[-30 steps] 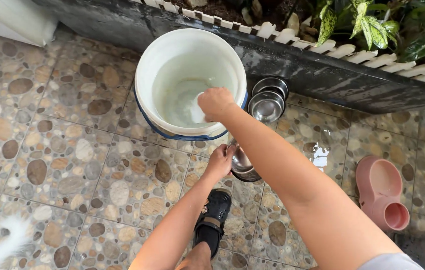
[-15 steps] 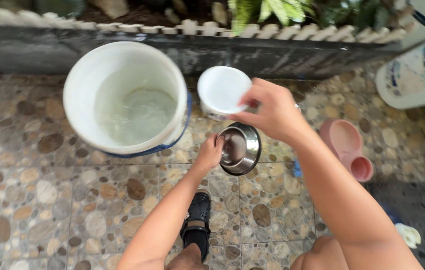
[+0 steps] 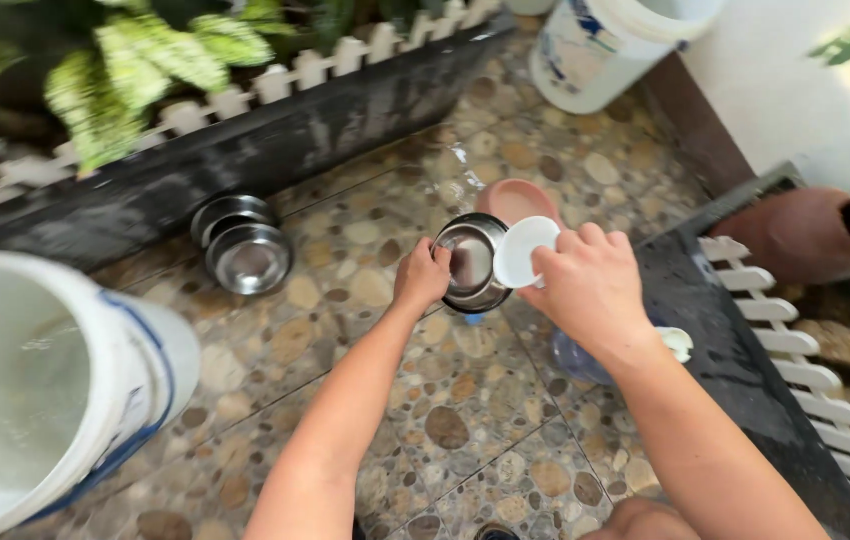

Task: Cleaning several pet bowls with a brush and water.

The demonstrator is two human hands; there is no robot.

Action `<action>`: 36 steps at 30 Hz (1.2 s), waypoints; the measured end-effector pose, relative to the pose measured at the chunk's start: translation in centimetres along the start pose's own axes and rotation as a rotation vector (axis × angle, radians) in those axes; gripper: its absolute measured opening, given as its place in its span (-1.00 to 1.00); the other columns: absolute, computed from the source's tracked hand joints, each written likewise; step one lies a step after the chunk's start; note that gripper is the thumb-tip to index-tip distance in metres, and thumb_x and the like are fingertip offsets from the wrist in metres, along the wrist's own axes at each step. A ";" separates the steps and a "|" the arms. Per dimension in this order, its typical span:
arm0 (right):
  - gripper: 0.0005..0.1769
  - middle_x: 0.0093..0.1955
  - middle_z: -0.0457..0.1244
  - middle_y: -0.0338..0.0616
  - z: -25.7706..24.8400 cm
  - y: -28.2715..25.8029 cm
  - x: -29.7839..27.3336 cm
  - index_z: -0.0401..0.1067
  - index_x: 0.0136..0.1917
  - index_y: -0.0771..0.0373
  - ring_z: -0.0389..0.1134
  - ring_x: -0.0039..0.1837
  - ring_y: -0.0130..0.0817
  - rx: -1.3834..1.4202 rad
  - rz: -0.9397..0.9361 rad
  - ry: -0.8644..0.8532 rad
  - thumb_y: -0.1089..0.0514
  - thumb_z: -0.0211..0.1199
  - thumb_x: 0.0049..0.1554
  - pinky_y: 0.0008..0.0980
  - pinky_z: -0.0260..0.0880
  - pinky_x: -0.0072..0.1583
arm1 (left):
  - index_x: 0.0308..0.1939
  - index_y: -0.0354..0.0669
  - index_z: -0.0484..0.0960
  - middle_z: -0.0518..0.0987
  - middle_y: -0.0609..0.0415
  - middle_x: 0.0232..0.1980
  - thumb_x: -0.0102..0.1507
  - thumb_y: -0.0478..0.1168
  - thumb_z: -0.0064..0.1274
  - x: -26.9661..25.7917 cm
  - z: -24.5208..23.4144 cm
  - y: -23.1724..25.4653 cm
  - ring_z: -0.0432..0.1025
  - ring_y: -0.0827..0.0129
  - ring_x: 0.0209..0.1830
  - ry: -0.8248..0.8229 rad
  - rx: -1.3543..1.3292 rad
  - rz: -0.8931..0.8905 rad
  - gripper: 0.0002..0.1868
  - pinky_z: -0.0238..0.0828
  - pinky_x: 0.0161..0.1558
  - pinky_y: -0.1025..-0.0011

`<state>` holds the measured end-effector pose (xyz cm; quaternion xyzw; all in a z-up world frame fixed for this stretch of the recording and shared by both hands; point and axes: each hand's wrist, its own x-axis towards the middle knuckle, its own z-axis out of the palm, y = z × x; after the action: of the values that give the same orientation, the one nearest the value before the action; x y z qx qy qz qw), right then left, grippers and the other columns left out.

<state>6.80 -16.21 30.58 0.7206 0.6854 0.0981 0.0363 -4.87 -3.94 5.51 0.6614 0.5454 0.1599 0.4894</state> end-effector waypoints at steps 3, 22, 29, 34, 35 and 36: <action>-0.66 -0.24 0.32 -0.24 1.4 1.8 0.2 0.56 -0.32 0.06 0.33 -0.01 -0.19 -0.081 -0.003 -0.063 -0.11 0.55 -0.31 -0.17 0.23 0.02 | -0.04 -0.18 0.55 0.62 -0.27 -0.04 0.31 0.04 -0.14 0.8 2.5 2.7 0.46 -0.23 0.04 -0.057 0.065 -0.033 -0.61 0.36 0.03 -0.06; -0.72 -0.24 0.36 -0.17 6.1 4.6 -1.9 0.60 -0.31 0.07 0.34 0.00 -0.16 -0.028 0.089 -0.093 -0.06 0.54 -0.26 -0.16 0.19 0.02 | 0.03 -0.18 0.53 0.63 -0.31 0.01 0.28 0.05 -0.17 0.1 9.9 0.5 0.46 -0.26 0.10 -0.186 -0.021 0.029 -0.56 0.38 0.10 0.00; -0.59 -0.26 0.36 -0.15 8.4 6.5 -2.8 0.58 -0.22 0.16 0.40 -0.11 -0.18 0.330 0.370 -0.046 -0.16 0.55 -0.16 -0.13 0.31 -0.09 | 0.10 -0.21 0.50 0.59 -0.34 0.08 0.33 -0.01 -0.17 3.2 11.1 -6.9 0.44 -0.26 0.12 -0.122 -0.008 0.069 -0.59 0.36 0.12 -0.01; -0.55 -0.21 0.42 -0.09 23.8 5.8 -7.3 0.54 -0.08 0.28 0.50 -0.16 -0.28 0.834 0.778 -0.066 -0.14 0.49 0.03 -0.28 0.48 -0.04 | 0.12 -0.01 0.49 0.60 0.02 -0.07 0.27 -0.06 0.01 2.9 5.2 -8.4 0.46 0.22 -0.13 -0.194 -0.579 -0.395 -0.65 0.37 -0.16 0.14; -0.57 -0.19 0.43 -0.07 26.5 5.1 -8.2 0.55 -0.06 0.29 0.49 -0.14 -0.28 0.837 0.802 -0.079 -0.10 0.48 0.03 -0.28 0.47 -0.03 | 0.05 -0.04 0.48 0.55 0.08 -0.15 0.27 -0.10 -0.01 2.9 4.2 -8.5 0.45 0.26 -0.21 -0.203 -0.735 -0.448 -0.70 0.41 -0.22 0.18; -0.60 -0.17 0.44 -0.05 29.3 4.4 -9.0 0.55 -0.04 0.30 0.49 -0.12 -0.28 0.839 0.826 -0.093 -0.06 0.47 0.04 -0.29 0.47 -0.01 | -0.01 -0.06 0.46 0.51 0.15 -0.23 0.26 -0.15 -0.04 2.8 3.2 -8.6 0.43 0.29 -0.29 -0.211 -0.892 -0.498 -0.76 0.46 -0.27 0.22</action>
<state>16.35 -23.02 1.88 0.8840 0.3261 -0.2073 -0.2631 -6.36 -3.60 -3.93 0.2513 0.5130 0.1879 0.7990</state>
